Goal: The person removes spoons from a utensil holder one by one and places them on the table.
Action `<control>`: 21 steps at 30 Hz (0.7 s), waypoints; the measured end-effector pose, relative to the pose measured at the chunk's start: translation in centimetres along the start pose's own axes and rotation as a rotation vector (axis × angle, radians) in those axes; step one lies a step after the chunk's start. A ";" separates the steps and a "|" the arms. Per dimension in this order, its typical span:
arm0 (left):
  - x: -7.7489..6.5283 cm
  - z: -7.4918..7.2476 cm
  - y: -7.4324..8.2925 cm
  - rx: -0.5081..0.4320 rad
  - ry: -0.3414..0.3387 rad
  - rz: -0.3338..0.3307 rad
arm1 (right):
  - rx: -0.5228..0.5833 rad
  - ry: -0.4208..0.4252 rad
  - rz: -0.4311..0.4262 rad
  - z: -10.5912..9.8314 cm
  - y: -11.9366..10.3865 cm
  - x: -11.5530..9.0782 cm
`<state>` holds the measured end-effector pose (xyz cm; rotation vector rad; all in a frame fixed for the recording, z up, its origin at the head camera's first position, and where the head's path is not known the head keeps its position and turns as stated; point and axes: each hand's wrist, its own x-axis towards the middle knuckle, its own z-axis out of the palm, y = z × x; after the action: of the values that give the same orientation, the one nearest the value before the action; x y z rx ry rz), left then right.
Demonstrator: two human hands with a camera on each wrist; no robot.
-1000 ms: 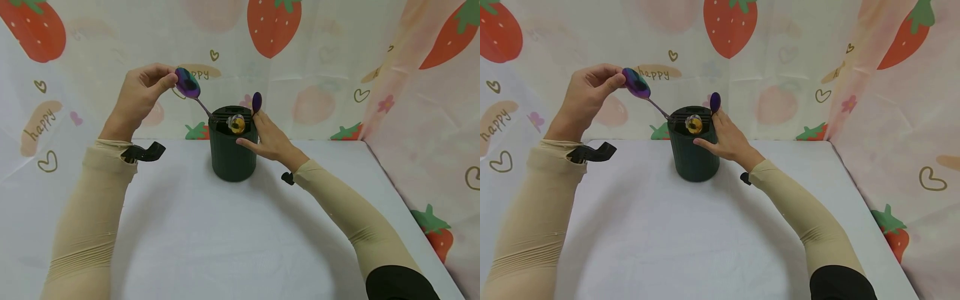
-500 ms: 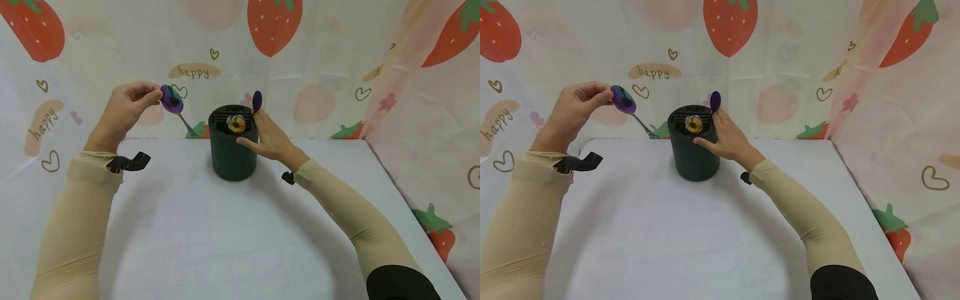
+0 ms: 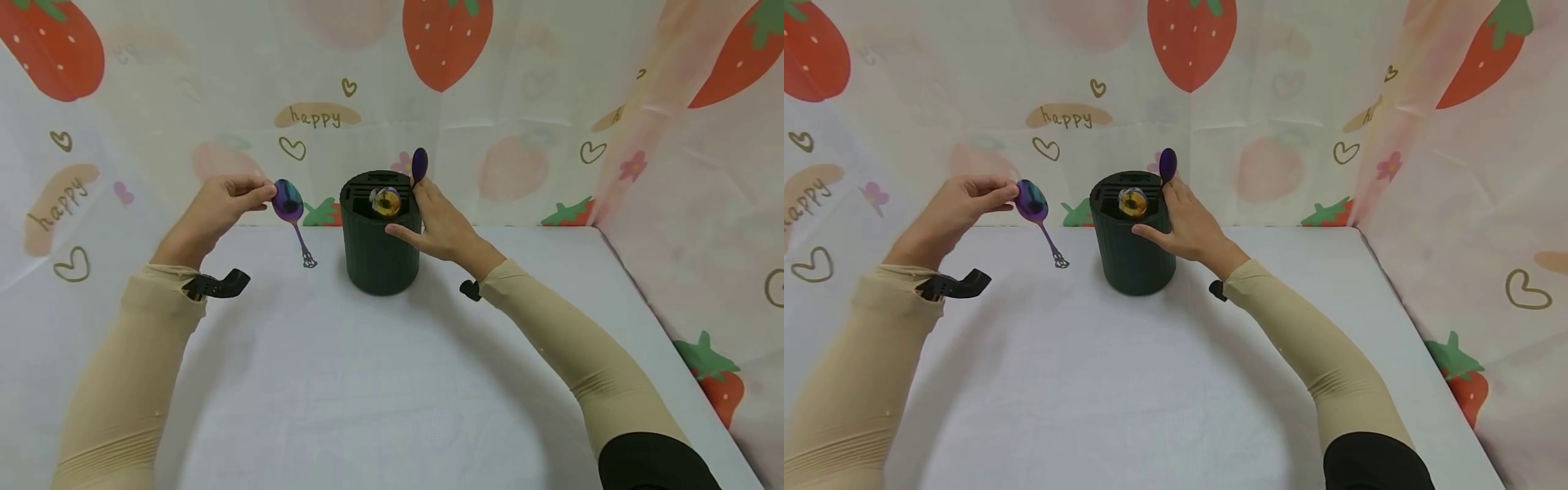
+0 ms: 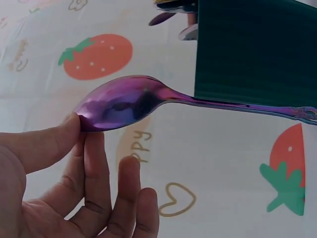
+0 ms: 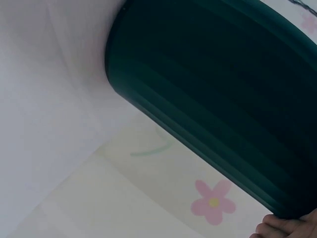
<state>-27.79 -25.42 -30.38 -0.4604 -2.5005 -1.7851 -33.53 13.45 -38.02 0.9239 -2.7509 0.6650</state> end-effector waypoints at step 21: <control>1.0 0.0 -6.1 -0.147 -0.246 -0.351 | -0.029 -0.026 0.036 0.3 0.1 0.2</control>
<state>-30.32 -26.99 -35.76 -0.2728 -2.7688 -2.1686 -33.72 13.25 -38.28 0.8849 -2.7985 0.6214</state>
